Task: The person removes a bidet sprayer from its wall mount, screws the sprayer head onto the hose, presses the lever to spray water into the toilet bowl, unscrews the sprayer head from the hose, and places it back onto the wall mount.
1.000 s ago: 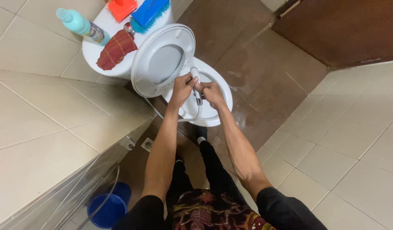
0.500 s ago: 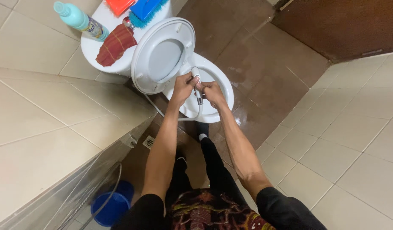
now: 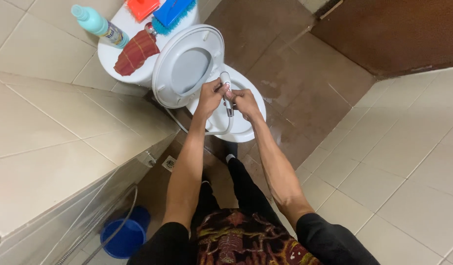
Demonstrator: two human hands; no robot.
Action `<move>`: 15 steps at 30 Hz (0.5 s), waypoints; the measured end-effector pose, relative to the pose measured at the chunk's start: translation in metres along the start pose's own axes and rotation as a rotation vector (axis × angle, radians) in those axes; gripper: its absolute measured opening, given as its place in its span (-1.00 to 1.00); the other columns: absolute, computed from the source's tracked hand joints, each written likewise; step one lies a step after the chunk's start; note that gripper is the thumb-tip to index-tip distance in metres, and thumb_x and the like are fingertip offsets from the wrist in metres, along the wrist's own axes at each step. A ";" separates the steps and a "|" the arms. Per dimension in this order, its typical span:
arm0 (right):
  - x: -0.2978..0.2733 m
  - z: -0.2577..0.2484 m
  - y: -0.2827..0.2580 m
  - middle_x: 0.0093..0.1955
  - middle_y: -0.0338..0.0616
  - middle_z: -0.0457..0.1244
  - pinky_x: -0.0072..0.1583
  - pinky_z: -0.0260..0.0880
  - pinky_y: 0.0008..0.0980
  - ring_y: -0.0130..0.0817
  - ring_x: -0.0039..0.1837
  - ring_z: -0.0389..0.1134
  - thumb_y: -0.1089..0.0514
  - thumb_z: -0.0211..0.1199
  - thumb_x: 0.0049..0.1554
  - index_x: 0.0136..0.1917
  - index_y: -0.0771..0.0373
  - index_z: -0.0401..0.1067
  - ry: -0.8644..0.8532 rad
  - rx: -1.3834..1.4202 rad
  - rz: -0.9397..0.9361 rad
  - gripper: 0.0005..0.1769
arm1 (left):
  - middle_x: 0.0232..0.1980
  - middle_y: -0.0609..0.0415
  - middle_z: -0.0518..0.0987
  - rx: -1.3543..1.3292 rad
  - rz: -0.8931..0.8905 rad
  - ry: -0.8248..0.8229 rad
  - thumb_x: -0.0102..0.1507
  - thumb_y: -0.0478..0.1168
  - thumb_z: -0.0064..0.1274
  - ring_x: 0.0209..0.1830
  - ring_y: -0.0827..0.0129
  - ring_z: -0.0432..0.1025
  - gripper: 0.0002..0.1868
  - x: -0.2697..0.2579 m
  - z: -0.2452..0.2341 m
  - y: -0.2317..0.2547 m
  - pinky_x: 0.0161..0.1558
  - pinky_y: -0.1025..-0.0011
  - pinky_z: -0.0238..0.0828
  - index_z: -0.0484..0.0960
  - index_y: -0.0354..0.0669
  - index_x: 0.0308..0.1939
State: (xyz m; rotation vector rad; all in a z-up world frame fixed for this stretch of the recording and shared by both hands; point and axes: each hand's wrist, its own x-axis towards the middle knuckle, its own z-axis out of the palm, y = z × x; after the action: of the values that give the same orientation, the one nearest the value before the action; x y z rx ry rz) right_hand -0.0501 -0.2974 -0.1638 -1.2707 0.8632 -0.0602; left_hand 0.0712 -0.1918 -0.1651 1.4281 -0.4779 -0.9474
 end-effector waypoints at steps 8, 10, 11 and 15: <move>-0.001 -0.001 -0.032 -0.29 -0.12 0.34 -0.19 0.40 -0.30 -0.41 -0.26 0.28 0.05 0.29 0.23 -0.06 0.45 0.62 -0.017 -0.055 -0.028 -0.65 | -0.27 0.09 0.62 0.022 0.035 0.061 0.36 -0.29 0.09 -0.32 0.54 0.40 -0.76 0.002 0.003 0.024 -0.28 0.45 0.40 0.63 -0.42 0.02; -0.005 0.002 -0.035 -0.28 -0.13 0.35 -0.18 0.43 -0.30 -0.41 -0.25 0.30 0.06 0.28 0.22 -0.05 0.43 0.62 -0.034 -0.048 -0.026 -0.66 | -0.24 0.09 0.64 0.016 0.028 0.092 0.35 -0.29 0.10 -0.30 0.55 0.42 -0.74 -0.004 0.002 0.029 -0.25 0.47 0.41 0.63 -0.41 0.06; -0.004 0.003 -0.039 -0.28 -0.13 0.36 -0.17 0.43 -0.29 -0.41 -0.25 0.31 0.06 0.28 0.22 -0.05 0.42 0.62 -0.038 -0.057 -0.028 -0.67 | -0.24 0.09 0.65 0.009 0.020 0.102 0.35 -0.29 0.10 -0.29 0.55 0.42 -0.73 -0.004 0.001 0.033 -0.24 0.47 0.41 0.63 -0.41 0.06; 0.001 0.006 -0.049 -0.28 -0.11 0.36 -0.17 0.40 -0.28 -0.38 -0.25 0.29 0.06 0.28 0.24 -0.05 0.44 0.62 -0.072 -0.097 -0.029 -0.66 | -0.26 0.08 0.63 0.052 0.035 0.134 0.35 -0.29 0.10 -0.31 0.53 0.40 -0.74 -0.004 -0.004 0.043 -0.26 0.45 0.40 0.63 -0.42 0.05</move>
State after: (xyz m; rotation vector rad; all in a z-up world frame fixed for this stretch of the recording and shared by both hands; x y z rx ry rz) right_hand -0.0254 -0.3096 -0.1225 -1.3678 0.7941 0.0044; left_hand 0.0826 -0.1912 -0.1237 1.5151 -0.4291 -0.8104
